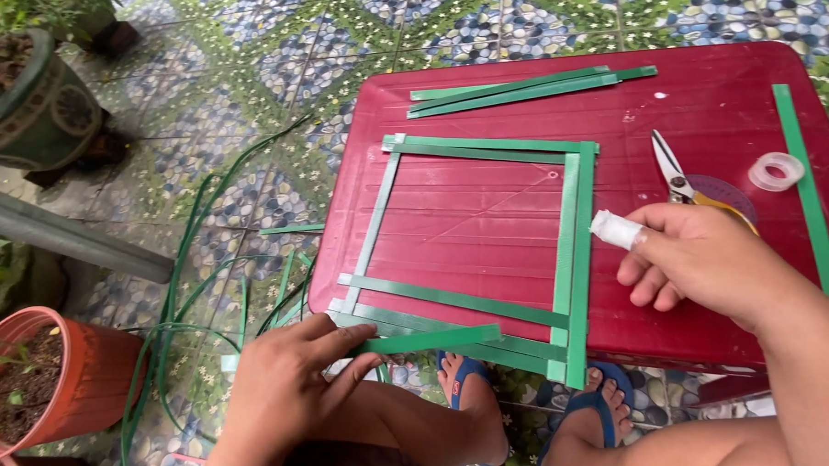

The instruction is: Assembling a rectangular frame by aligning green plastic strips and securing the joints with adhesive tape.

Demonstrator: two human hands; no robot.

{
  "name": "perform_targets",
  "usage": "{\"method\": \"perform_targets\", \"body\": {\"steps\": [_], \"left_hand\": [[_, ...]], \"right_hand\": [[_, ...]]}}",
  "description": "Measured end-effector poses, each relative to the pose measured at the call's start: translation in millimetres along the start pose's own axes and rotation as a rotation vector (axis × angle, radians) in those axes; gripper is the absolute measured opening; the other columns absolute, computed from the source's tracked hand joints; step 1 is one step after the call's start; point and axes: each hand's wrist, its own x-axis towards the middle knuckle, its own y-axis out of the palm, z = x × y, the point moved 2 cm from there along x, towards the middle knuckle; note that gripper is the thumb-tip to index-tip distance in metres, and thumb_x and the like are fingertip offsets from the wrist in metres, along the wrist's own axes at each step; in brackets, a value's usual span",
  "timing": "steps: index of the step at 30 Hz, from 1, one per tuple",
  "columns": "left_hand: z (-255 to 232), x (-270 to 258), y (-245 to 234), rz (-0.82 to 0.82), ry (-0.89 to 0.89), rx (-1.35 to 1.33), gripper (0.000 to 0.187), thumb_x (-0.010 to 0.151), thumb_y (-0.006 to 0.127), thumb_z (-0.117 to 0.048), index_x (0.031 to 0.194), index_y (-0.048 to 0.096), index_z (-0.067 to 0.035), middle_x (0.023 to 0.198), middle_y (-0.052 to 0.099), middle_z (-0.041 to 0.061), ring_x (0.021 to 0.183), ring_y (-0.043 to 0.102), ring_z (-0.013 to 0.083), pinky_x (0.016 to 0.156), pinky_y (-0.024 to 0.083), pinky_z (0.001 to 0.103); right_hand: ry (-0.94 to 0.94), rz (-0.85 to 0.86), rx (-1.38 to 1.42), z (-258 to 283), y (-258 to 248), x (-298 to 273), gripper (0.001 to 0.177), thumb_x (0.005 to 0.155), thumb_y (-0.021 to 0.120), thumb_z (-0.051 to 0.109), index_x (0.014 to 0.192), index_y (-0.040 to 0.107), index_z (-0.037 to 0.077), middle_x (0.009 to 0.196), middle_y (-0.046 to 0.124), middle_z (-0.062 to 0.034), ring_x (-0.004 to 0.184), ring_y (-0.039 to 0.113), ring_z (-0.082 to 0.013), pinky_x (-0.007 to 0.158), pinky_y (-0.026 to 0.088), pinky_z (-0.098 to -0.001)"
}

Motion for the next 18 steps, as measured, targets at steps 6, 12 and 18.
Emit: {"method": "perform_targets", "body": {"steps": [6,12,18], "left_hand": [[-19.7,-1.6,-7.4,0.043,-0.059,-0.184,0.023,0.082,0.051,-0.033,0.094,0.068,-0.024,0.067,0.058,-0.006,0.054,0.059,0.0182,0.041,0.042,0.032],[-35.5,9.8,2.8,0.076,-0.013,-0.240,0.023,0.084,0.050,-0.032,0.096,0.067,-0.022,0.068,0.057,-0.003,0.053,0.057,0.0217,0.043,0.042,0.034],[-49.9,20.6,8.5,0.068,0.004,-0.283,0.025,0.084,0.050,-0.035,0.096,0.064,-0.017,0.070,0.057,0.000,0.057,0.057,0.0240,0.044,0.042,0.037]], "right_hand": [[-0.017,0.181,-0.057,1.4,16.1,-6.1,0.028,0.087,0.050,0.005,0.106,0.069,0.000,0.075,0.069,-0.0204,0.054,0.057,-0.0283,0.049,0.044,-0.0329],[-0.032,0.535,-0.101,-5.9,27.8,-11.6,0.032,0.084,0.053,0.009,0.097,0.078,-0.004,0.062,0.069,-0.0216,0.043,0.053,-0.0226,0.050,0.044,-0.0292],[-0.057,0.682,-0.166,-11.6,28.5,-12.0,0.033,0.083,0.054,0.007,0.083,0.082,-0.010,0.051,0.066,-0.0194,0.042,0.055,-0.0201,0.044,0.043,-0.0266]]}}
